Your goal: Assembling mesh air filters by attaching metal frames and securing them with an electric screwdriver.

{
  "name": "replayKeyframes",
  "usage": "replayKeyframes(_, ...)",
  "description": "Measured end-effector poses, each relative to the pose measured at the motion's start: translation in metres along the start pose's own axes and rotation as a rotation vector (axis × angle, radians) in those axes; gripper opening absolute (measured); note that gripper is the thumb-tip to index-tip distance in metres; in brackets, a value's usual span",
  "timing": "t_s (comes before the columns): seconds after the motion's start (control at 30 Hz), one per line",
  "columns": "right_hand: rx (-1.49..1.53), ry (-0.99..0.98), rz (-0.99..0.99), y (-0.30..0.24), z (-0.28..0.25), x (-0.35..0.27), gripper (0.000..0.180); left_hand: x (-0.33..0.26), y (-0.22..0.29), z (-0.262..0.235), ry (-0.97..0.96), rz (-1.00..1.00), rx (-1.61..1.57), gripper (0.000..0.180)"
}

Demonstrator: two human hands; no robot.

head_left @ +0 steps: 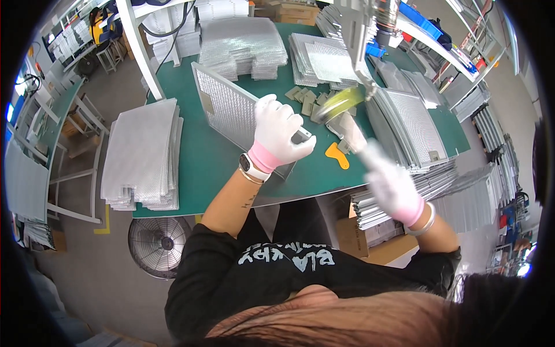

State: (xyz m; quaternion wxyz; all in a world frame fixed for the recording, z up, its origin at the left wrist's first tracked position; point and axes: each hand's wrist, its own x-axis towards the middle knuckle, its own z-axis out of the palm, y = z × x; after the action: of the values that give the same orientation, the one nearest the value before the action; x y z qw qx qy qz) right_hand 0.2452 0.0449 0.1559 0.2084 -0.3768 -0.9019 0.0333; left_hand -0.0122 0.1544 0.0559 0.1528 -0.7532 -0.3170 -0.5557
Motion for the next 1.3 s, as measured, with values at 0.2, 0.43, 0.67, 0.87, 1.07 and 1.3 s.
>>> replayKeyframes(0.2, 0.182, -0.162, 0.302, 0.061, 0.089, -0.021, 0.054, -0.002, 0.003, -0.009, -0.004, -0.015, -0.011, 0.032)
replayKeyframes(0.43, 0.300, -0.035, 0.357, 0.105, 0.205, -0.014, 0.069, -0.015, -0.008, -0.086, 0.017, 0.050, -0.559, 0.035)
replayKeyframes(0.67, 1.095, -0.145, 0.455, 0.095, 0.190, -0.024, 0.051, -0.036, 0.013, -0.111, 0.077, 0.306, -1.825, 0.075)
replayKeyframes(0.87, 0.989, 0.177, 0.725, 0.103, 0.145, -0.118, 0.044, -0.080, -0.007, -0.196, -0.048, -0.769, -0.215, 0.040)
replayKeyframes(1.07, 0.732, 0.836, 0.883, 0.131, 0.064, -0.163, 0.055, -0.195, -0.060, -0.268, -0.710, -1.019, 1.175, 0.077)
replayKeyframes(1.3, 0.746, 1.107, 0.835, 0.267, -0.016, -0.175, 0.044, -0.164, -0.065, -0.260, -0.665, -1.284, 0.938, 0.093)
